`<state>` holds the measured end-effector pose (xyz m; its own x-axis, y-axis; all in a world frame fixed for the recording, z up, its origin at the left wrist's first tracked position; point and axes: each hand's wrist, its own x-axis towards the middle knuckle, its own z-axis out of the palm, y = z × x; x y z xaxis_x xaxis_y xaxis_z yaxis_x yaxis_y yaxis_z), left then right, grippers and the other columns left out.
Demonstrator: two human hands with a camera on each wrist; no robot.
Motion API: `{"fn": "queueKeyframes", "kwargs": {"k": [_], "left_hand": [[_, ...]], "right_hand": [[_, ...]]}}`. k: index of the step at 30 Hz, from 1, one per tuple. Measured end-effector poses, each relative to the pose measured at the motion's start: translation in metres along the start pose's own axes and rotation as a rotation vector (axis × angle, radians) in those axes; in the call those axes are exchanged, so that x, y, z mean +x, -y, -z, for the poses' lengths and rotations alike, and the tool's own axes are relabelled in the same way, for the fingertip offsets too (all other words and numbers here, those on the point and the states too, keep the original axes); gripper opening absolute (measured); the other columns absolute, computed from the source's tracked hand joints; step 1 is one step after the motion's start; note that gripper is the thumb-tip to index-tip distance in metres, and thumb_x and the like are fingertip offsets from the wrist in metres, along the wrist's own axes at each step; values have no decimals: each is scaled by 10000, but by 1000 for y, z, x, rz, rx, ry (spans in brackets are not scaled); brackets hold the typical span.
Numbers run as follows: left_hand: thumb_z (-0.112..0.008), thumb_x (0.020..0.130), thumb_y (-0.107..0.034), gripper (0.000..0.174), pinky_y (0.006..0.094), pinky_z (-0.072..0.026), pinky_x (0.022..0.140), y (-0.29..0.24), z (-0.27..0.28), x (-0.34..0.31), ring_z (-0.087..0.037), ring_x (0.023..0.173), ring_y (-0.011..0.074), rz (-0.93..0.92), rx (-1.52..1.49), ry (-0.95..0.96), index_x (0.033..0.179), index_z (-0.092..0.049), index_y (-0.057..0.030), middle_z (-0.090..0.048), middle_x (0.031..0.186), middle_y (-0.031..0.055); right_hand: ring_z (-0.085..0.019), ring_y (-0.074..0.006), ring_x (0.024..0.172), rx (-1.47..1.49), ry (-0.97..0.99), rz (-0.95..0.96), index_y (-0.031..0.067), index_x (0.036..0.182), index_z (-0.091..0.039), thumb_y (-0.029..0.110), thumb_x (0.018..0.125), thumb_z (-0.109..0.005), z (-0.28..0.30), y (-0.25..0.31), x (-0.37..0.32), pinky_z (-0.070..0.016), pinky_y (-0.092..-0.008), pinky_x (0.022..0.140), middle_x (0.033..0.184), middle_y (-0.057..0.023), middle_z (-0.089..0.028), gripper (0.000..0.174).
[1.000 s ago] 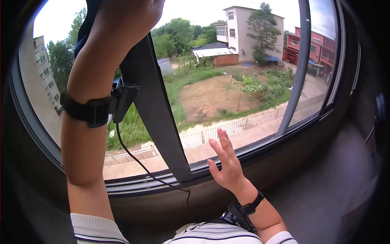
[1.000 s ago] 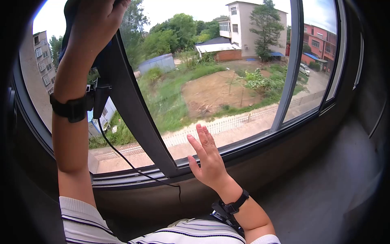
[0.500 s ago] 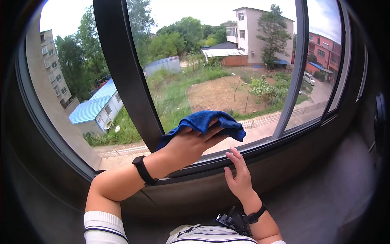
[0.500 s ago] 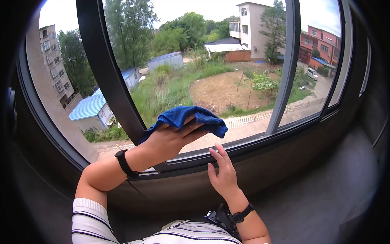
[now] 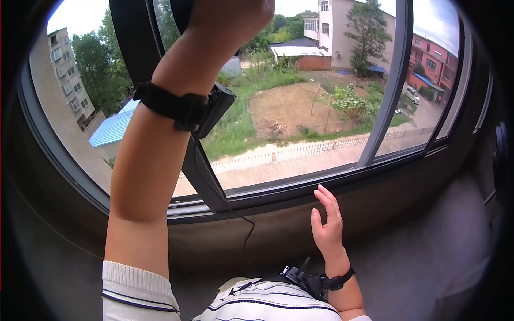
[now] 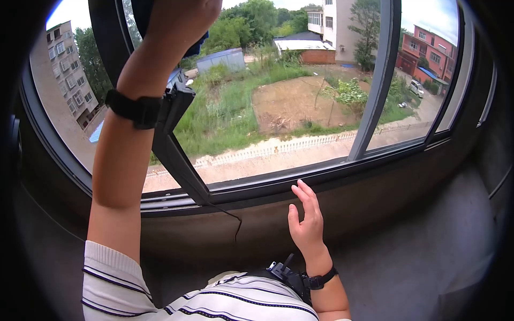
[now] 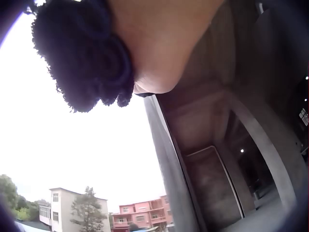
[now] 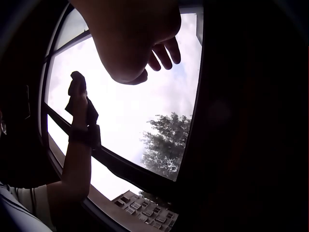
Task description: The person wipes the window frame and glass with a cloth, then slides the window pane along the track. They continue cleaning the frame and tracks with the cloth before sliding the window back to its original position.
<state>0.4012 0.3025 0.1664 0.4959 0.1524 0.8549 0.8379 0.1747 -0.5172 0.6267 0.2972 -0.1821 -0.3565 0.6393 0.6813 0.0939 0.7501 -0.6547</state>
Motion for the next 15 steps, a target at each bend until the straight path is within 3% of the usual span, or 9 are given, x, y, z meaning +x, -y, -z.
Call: {"fn": "queueKeyframes", "kwargs": {"k": [1,2,3,5,6,8,12,13,15], "left_hand": [[-553,926,-44,488,547,-328,1120,-25,1,-22,-476,1321,363,-38,142,86,1400,-516,-153,-533,1409,139],[-620,878,-70,525,494,-277,1136,-44,-11,-54,-456,1346,249,-68,-55,103,1371,-553,-236,-523,1438,23],[-619,858,-80,554,525,-221,1152,-69,-7,-84,-413,1384,266,-91,-107,216,1381,-548,-249,-523,1440,11],[-565,827,-84,585,547,-260,1095,-114,-4,-147,-392,1399,254,-175,-290,410,1397,-533,-209,-455,1499,15],[-555,826,-86,614,476,-334,1065,-131,0,-180,-476,1298,232,-219,-403,529,1427,-500,-196,-418,1525,13],[-554,831,-74,675,402,-348,1094,-152,9,-234,-482,1296,254,-213,-621,903,1480,-434,-216,-386,1551,33],[-537,854,-87,610,385,-363,1064,-119,13,-213,-485,1299,207,-345,-564,730,1452,-470,-185,-426,1525,33],[-529,867,-88,570,423,-312,1103,-103,19,-189,-417,1390,213,-314,-484,708,1426,-505,-197,-452,1509,27],[-565,821,-17,572,424,-311,1099,-60,16,-123,-424,1383,224,-233,-333,441,1354,-584,-223,-470,1500,-1]], "right_hand": [[-544,-351,1248,-6,-6,-2,31,1260,-579,-13,865,-576,2,0,0,-432,-403,1056,1347,-183,-567,397],[-554,-343,1237,-10,-9,-6,30,1250,-588,-20,868,-571,5,0,0,-437,-398,1050,1334,-173,-580,385],[-564,-337,1226,-3,-7,-10,29,1248,-589,-25,868,-570,9,1,0,-443,-394,1043,1330,-169,-584,384],[-590,-326,1194,9,-11,-20,27,1247,-590,-41,865,-569,18,3,-1,-463,-383,1021,1314,-162,-596,388],[-596,-326,1186,-4,-3,-26,22,1244,-588,-46,862,-570,24,2,-4,-470,-383,1012,1293,-164,-609,387],[-602,-330,1176,-30,-6,-41,16,1236,-588,-50,864,-564,39,-2,-11,-471,-384,1010,1261,-163,-626,379],[-659,-260,1056,-82,-51,-172,12,1242,-586,-56,875,-531,69,-14,-47,-512,-351,943,1188,-145,-658,377],[-662,-246,1046,-77,-77,-248,11,1248,-585,-55,882,-523,73,-20,-60,-513,-345,935,1173,-137,-664,377],[-664,-231,1035,-79,-106,-325,10,1255,-583,-54,889,-515,77,-31,-82,-515,-340,928,1158,-130,-670,378]]}}
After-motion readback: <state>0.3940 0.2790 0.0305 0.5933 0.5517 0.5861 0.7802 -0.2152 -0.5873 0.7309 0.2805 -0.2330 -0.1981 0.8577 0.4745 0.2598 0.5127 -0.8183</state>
